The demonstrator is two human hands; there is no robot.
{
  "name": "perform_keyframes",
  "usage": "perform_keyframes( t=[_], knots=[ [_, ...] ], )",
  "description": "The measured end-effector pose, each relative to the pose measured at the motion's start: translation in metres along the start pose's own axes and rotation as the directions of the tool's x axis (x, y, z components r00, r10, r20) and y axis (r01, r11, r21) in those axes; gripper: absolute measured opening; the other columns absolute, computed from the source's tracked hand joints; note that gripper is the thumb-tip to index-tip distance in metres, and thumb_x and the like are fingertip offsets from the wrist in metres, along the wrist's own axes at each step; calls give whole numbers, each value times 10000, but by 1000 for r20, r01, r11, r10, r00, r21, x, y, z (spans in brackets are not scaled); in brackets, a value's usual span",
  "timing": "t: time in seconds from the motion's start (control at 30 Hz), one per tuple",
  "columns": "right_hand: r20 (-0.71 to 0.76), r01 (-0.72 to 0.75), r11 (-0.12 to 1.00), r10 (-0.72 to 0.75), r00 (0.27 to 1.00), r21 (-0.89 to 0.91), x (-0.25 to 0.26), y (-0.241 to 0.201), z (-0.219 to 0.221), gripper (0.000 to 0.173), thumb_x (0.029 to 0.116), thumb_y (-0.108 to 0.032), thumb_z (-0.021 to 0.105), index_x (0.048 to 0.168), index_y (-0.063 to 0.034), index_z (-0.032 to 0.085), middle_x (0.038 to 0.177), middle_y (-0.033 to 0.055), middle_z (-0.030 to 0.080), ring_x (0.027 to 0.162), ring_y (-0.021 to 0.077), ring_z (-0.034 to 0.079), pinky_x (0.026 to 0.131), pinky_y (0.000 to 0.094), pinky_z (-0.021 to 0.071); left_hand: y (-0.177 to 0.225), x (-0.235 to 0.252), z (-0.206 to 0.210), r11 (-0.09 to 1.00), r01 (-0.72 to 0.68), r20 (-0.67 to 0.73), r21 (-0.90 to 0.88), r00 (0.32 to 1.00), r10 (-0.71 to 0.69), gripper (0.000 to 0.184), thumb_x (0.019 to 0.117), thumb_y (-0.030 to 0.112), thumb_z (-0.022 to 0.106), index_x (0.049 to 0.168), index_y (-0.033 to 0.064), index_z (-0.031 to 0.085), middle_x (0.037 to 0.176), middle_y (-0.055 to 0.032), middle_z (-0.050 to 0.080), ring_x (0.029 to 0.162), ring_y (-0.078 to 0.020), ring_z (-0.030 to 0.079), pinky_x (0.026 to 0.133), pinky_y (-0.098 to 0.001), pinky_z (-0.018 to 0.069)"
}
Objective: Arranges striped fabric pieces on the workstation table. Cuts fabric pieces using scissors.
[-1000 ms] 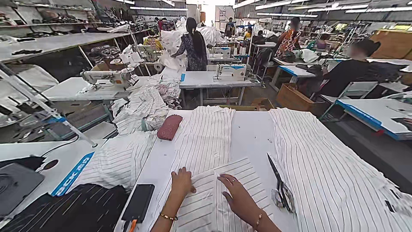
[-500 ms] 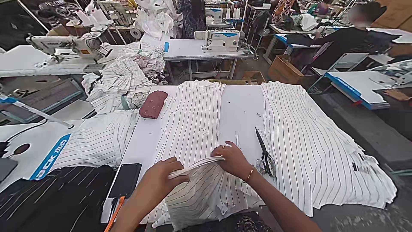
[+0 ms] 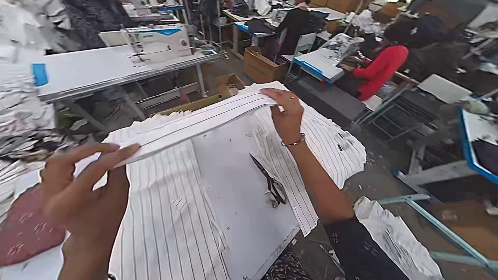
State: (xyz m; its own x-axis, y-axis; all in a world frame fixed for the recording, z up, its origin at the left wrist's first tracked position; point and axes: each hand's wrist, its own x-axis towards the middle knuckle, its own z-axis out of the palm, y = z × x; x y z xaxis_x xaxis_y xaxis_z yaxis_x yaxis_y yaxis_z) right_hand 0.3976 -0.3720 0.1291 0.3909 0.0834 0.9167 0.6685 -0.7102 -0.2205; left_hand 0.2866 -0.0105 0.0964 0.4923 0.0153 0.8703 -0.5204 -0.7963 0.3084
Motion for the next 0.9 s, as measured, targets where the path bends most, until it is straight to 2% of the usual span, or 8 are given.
perform_keyframes(
  t=[0.13,0.23,0.27,0.37,0.57,0.7,0.83,0.9],
  knots=[
    [359,-182,967,237,903,-179,-83,58,42,316,894,81,601,1098,-69,790,1167,135,753,1121,329,706,1049,581,466,-44,-72,78,996,79,257,-32,964,-68,245,989,58,542,1044,0,773,1059,-332,674,1034,-530,613,956,-628,407],
    [751,-368,844,524,402,-391,-135,64,58,377,1027,5,452,1319,-66,680,1407,177,620,1391,329,513,1220,550,277,-63,-147,111,947,313,582,80,756,-299,421,985,183,559,1320,-63,626,1401,-394,500,1316,-632,433,1075,-756,291],
    [767,-386,842,517,380,-376,-149,58,59,404,1019,17,427,1323,-65,678,1407,173,622,1389,325,517,1216,529,295,-60,-163,112,913,379,629,150,676,-384,575,987,269,592,1440,-74,504,1507,-391,390,1410,-618,324,1131,-745,218],
    [742,-464,857,457,489,-222,-193,19,34,372,1009,16,430,1242,-28,717,1313,168,683,1289,315,609,1135,461,431,-32,-200,96,858,437,626,270,597,-501,710,997,474,518,1493,-31,456,1565,-346,348,1462,-557,291,1186,-676,186],
    [710,-509,861,361,605,-4,-258,-58,-53,255,997,-27,535,1119,-13,759,1182,154,741,1137,319,700,997,469,540,21,-229,71,847,486,570,216,642,-513,403,985,262,606,1073,-126,670,1166,-418,572,1143,-628,513,1013,-707,357],
    [541,-581,791,579,610,-191,-267,-56,-117,243,991,-52,569,1128,-20,767,1146,165,748,1094,310,719,976,463,564,68,-243,74,793,596,586,130,599,-546,293,986,140,618,1046,-141,677,1031,-352,656,1040,-546,618,952,-669,450],
    [456,-640,685,720,523,-347,-269,-34,-165,277,1020,-91,536,1193,-6,735,1154,204,727,1008,325,724,910,443,577,161,-253,74,584,811,829,-33,348,-437,238,994,93,612,1111,-99,690,1056,-237,710,971,-337,699,917,-513,544],
    [469,-636,678,726,503,-367,-275,-32,-175,283,1027,-102,531,1201,-1,730,1166,213,719,1013,336,719,915,450,572,209,-256,62,358,925,984,-127,163,-73,252,1014,109,573,1180,-58,663,1119,-149,706,947,-170,701,896,-367,576]
  ],
)
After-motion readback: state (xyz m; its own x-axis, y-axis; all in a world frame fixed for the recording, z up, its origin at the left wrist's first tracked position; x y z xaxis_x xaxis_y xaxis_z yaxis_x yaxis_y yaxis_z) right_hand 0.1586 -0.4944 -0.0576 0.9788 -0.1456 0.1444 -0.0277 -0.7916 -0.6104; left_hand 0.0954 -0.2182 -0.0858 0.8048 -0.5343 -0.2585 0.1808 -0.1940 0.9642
